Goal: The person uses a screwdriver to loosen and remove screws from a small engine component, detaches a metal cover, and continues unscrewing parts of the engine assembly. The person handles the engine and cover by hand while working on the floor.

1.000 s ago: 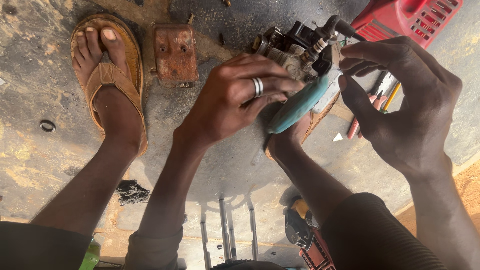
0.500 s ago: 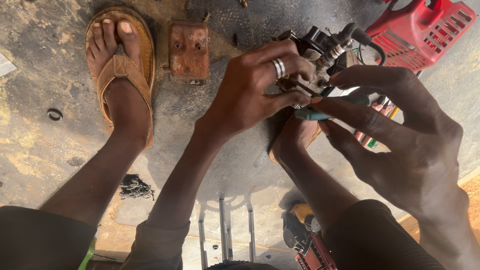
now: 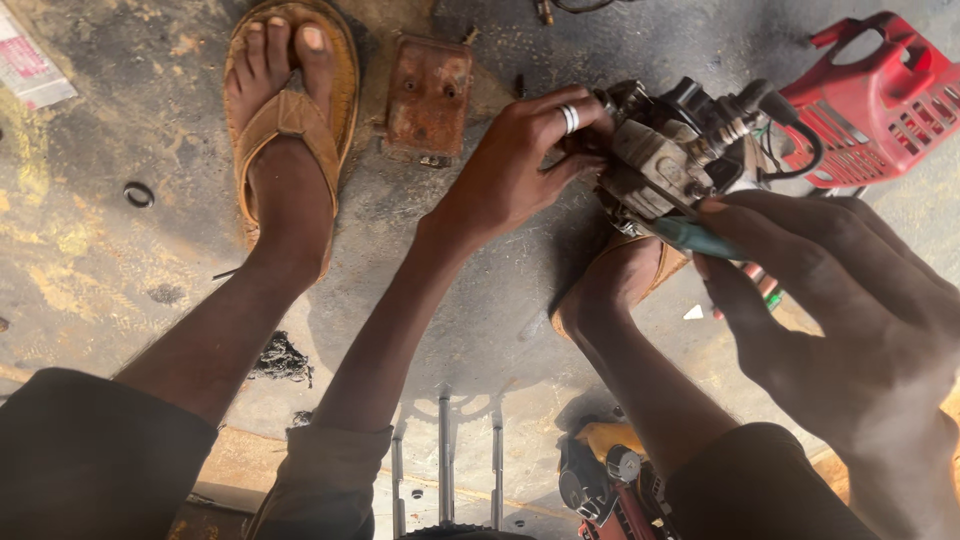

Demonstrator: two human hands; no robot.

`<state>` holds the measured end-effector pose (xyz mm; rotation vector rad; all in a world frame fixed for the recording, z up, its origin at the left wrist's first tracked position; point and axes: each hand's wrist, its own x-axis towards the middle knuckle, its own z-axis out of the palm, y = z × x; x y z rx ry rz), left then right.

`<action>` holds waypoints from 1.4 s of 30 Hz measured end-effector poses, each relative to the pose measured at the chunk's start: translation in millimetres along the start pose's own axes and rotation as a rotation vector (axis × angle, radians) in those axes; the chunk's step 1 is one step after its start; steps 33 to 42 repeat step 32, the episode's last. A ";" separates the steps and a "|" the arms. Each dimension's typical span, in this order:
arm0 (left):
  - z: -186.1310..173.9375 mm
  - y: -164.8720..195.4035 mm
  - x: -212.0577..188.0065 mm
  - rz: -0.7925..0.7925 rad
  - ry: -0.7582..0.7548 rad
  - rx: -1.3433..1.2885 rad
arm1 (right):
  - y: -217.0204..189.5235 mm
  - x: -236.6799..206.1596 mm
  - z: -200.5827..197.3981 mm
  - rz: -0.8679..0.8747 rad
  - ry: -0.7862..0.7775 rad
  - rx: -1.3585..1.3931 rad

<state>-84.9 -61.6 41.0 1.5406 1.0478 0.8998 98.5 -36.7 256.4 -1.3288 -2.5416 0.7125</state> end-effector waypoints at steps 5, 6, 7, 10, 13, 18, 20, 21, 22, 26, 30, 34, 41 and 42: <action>2.3 -2.9 3.3 0.005 0.024 0.004 | 7.3 -21.4 1.4 0.084 0.007 0.048; 1.5 -3.2 3.2 0.003 0.024 0.004 | 7.4 -28.7 -0.1 0.141 0.018 0.069; 0.9 -2.9 2.5 0.002 0.024 0.005 | 7.5 -36.2 -1.7 0.198 0.031 0.091; -0.9 -1.5 1.9 -0.041 -0.002 0.003 | 18.0 -51.4 0.9 0.320 0.133 0.175; -3.4 -0.6 0.8 -0.139 -0.080 -0.059 | 31.4 -58.5 6.7 0.361 0.259 0.258; -10.0 -3.0 -4.8 -0.099 -0.135 -0.080 | 48.4 -60.1 15.1 0.373 0.371 0.352; -2.2 -1.9 -3.1 -0.123 -0.143 -0.045 | 54.3 -56.2 18.0 0.349 0.391 0.380; 2.8 -1.2 -1.5 -0.123 -0.126 0.001 | 56.2 -53.1 21.2 0.332 0.395 0.393; 8.9 -0.3 0.2 -0.124 -0.109 0.047 | 56.7 -50.6 22.5 0.303 0.383 0.367; 35.9 3.2 8.3 -0.172 -0.096 0.118 | 58.1 -36.7 30.4 0.176 0.270 0.148; 44.0 4.0 3.5 -0.225 -0.060 0.167 | 56.0 -32.0 37.2 0.147 0.177 0.012; 45.5 5.1 -1.4 -0.214 -0.024 0.179 | 55.4 -33.7 40.6 0.165 0.149 -0.012; 45.5 5.1 -1.4 -0.214 -0.024 0.179 | 55.4 -33.7 40.6 0.165 0.149 -0.012; 45.5 5.1 -1.4 -0.214 -0.024 0.179 | 55.4 -33.7 40.6 0.165 0.149 -0.012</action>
